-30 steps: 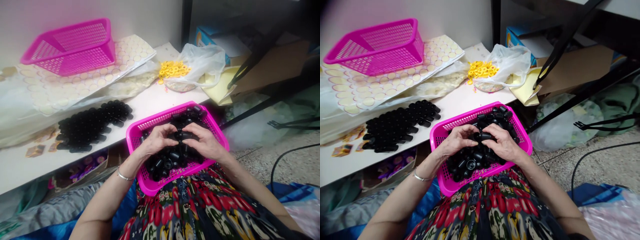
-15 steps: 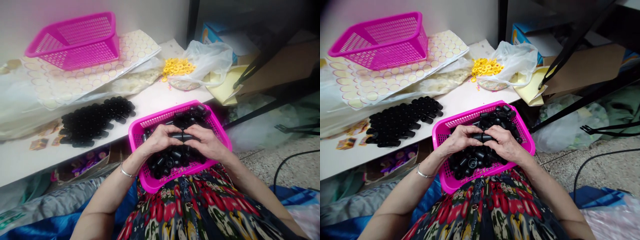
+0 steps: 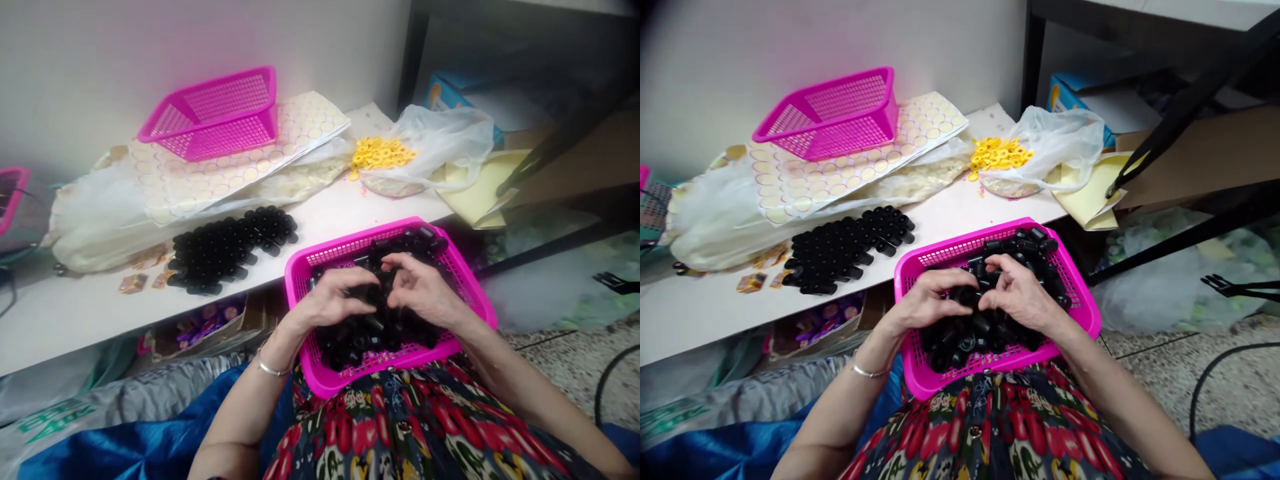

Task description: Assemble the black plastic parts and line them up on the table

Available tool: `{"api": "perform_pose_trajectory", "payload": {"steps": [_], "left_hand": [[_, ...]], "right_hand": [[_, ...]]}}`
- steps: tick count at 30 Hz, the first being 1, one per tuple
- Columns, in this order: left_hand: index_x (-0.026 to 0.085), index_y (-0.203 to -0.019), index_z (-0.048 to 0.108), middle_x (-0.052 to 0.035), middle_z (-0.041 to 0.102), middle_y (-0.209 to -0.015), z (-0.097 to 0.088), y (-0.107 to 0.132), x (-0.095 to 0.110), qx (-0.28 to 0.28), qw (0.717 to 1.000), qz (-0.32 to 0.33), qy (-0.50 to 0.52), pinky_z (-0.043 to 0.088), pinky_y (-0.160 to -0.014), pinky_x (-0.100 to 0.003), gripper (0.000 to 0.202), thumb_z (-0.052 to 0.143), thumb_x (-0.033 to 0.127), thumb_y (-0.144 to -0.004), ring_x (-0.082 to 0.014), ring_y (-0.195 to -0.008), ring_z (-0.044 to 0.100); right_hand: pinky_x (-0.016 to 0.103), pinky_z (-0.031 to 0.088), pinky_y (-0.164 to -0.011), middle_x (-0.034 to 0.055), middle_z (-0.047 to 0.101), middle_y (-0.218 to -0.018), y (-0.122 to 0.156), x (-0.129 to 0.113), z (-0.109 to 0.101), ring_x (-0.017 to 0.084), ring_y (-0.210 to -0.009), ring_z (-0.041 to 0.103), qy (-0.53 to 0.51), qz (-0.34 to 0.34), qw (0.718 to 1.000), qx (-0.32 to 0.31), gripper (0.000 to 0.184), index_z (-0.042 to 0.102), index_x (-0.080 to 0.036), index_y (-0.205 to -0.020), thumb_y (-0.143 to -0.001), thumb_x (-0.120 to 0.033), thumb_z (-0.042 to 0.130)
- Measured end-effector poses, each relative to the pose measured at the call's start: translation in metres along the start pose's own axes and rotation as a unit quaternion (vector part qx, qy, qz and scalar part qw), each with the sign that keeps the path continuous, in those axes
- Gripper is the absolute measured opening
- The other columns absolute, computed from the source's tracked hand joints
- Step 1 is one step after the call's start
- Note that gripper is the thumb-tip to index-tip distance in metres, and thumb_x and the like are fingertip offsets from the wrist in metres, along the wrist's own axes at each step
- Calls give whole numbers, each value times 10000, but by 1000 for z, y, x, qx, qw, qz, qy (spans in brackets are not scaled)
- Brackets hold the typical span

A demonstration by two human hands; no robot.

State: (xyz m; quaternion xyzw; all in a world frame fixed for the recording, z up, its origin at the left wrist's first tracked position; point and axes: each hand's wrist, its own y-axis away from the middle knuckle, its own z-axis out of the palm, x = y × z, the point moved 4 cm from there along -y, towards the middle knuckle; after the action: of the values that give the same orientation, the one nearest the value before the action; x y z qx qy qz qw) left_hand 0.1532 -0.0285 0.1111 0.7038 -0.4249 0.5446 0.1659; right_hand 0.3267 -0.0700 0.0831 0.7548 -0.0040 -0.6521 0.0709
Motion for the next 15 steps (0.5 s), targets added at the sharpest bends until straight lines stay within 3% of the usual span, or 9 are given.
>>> {"api": "perform_pose_trajectory", "payload": {"steps": [2,3,5,7,9,11,15], "left_hand": [[147,-948,702,-82,616,-1010,-27,18,-13,191,981,10,-28,430,-888,-274,334,778,236,-635,-172,-971,558],[164,-942,708,-70,610,-1002,-43,30,-25,294,955,-5,-39,432,-868,-266,348,791,232,-611,-163,-956,554],[163,-965,703,-53,608,-957,-71,58,-55,486,871,-53,-44,445,-771,-239,410,803,248,-576,-134,-852,557],[119,-988,688,-45,613,-845,-91,82,-89,600,791,-116,-25,435,-655,-221,490,809,278,-541,-109,-704,535],[82,-993,675,-42,610,-791,-103,94,-116,627,762,-159,-39,415,-605,-215,517,788,308,-542,-105,-652,514],[71,-978,668,-38,606,-781,-111,97,-132,616,759,-193,-88,412,-619,-219,486,740,341,-581,-110,-659,506],[89,-911,668,-17,575,-746,-125,95,-137,606,725,-245,-220,394,-643,-222,417,681,383,-615,-114,-673,477]], "right_hand": [[216,374,-529,38,549,-946,-3,-2,-21,50,-584,444,98,-47,990,86,492,553,-141,-1092,-707,-406,705],[223,371,-535,34,549,-902,-4,-3,-31,54,-581,442,151,-74,978,122,434,570,-130,-1061,-746,-411,672],[237,390,-581,36,550,-869,-9,-3,-43,74,-625,466,268,-136,941,157,329,592,-117,-1013,-802,-368,622],[263,425,-688,57,573,-912,-16,-5,-42,119,-756,515,377,-203,892,144,234,604,-103,-972,-833,-289,578],[296,428,-780,76,594,-990,-24,-9,-28,166,-879,517,475,-257,835,100,174,619,-100,-913,-861,-225,509],[317,425,-781,77,602,-1000,-34,-12,-5,185,-887,512,560,-268,784,16,223,625,-110,-862,-886,-175,414],[355,441,-724,109,591,-963,-58,-11,40,224,-872,561,666,-182,708,-149,321,618,-99,-969,-876,-104,311]]}}
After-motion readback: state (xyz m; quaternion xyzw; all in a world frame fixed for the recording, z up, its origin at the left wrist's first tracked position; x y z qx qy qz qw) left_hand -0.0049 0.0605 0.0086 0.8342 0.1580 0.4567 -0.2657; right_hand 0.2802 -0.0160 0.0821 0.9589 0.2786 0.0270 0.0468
